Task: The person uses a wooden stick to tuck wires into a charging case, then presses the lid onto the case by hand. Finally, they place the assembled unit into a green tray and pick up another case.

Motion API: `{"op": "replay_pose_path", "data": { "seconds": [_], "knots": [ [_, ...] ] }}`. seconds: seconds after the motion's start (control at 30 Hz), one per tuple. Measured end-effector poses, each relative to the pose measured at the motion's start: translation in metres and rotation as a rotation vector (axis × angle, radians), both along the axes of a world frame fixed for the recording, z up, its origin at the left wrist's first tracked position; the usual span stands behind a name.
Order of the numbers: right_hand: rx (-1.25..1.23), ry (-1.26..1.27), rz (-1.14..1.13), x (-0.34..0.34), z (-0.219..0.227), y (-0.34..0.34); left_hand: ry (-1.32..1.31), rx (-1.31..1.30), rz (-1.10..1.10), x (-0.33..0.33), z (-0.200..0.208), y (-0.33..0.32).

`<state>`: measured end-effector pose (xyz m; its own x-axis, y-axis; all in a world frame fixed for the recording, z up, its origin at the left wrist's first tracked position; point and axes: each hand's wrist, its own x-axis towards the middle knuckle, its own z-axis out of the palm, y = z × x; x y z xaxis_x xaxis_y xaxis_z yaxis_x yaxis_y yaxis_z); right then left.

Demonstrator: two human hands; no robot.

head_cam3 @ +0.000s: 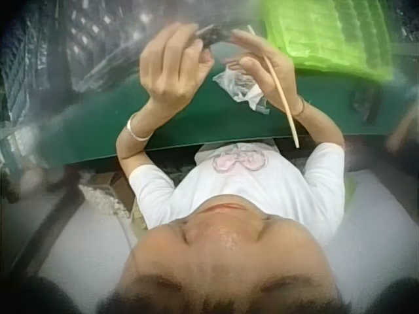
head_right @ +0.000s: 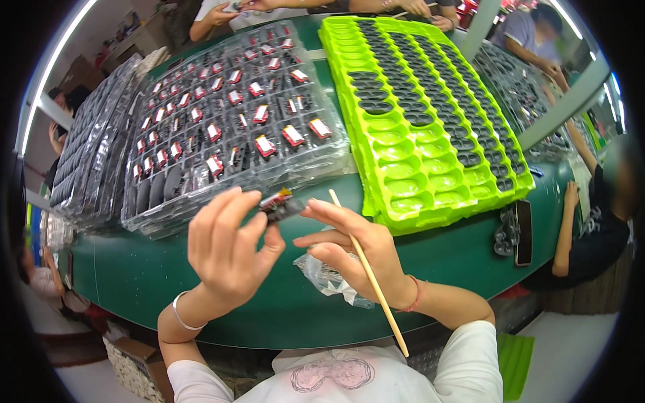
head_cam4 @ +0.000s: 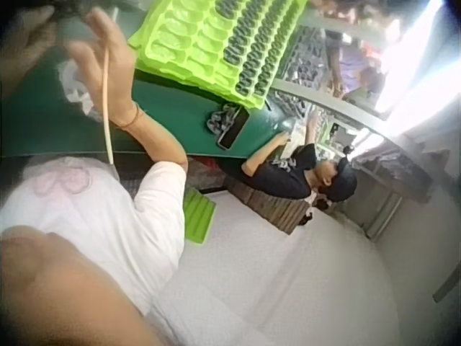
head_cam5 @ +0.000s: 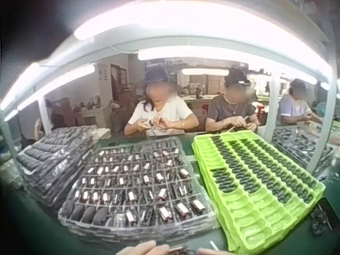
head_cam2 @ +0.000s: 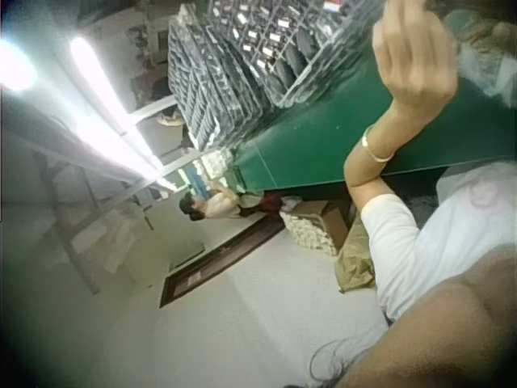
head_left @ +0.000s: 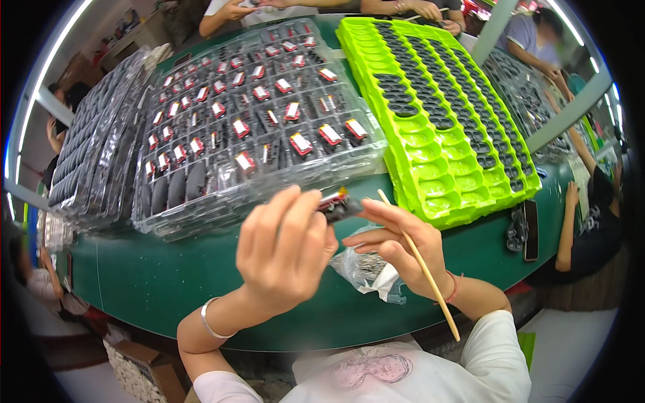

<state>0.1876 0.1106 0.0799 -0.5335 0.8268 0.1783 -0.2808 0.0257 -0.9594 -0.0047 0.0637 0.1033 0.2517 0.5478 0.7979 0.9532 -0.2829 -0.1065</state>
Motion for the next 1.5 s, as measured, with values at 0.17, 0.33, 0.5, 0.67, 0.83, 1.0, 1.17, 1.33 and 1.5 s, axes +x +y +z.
{"op": "replay_pose_path", "data": {
  "seconds": [0.17,0.33,0.5,0.67,0.83,1.0,1.17,1.33,1.5],
  "knots": [
    [-0.067,-0.041,0.013,-0.002,-0.004,0.01,0.024,0.012,-0.095,0.012,-0.016,-0.001],
    [0.106,-0.185,0.258,0.023,0.0,0.022,-0.773,-0.519,-0.437,0.009,-0.012,-0.007],
    [0.393,-0.205,0.265,0.032,0.001,0.021,-1.673,-1.32,-0.717,0.002,-0.022,-0.013],
    [0.445,-0.195,0.333,0.042,-0.001,0.019,-1.712,-1.491,-0.752,-0.002,-0.034,-0.007],
    [0.963,-0.372,-0.163,0.088,0.008,0.046,-1.611,-1.468,-0.687,-0.007,-0.047,-0.009],
    [1.006,-0.947,-0.717,0.174,0.005,0.116,-1.709,-1.121,-0.461,-0.033,-0.071,-0.03],
    [0.961,-1.199,-0.598,0.221,-0.003,0.146,-1.798,-1.039,-0.325,-0.031,-0.091,-0.042],
    [0.973,-1.177,-0.511,0.222,-0.011,0.161,-1.731,-0.973,-0.204,-0.036,-0.103,-0.049],
    [0.916,-1.136,-0.511,0.224,-0.015,0.165,-1.97,-0.867,-0.436,-0.049,-0.115,-0.051]
  ]
}}
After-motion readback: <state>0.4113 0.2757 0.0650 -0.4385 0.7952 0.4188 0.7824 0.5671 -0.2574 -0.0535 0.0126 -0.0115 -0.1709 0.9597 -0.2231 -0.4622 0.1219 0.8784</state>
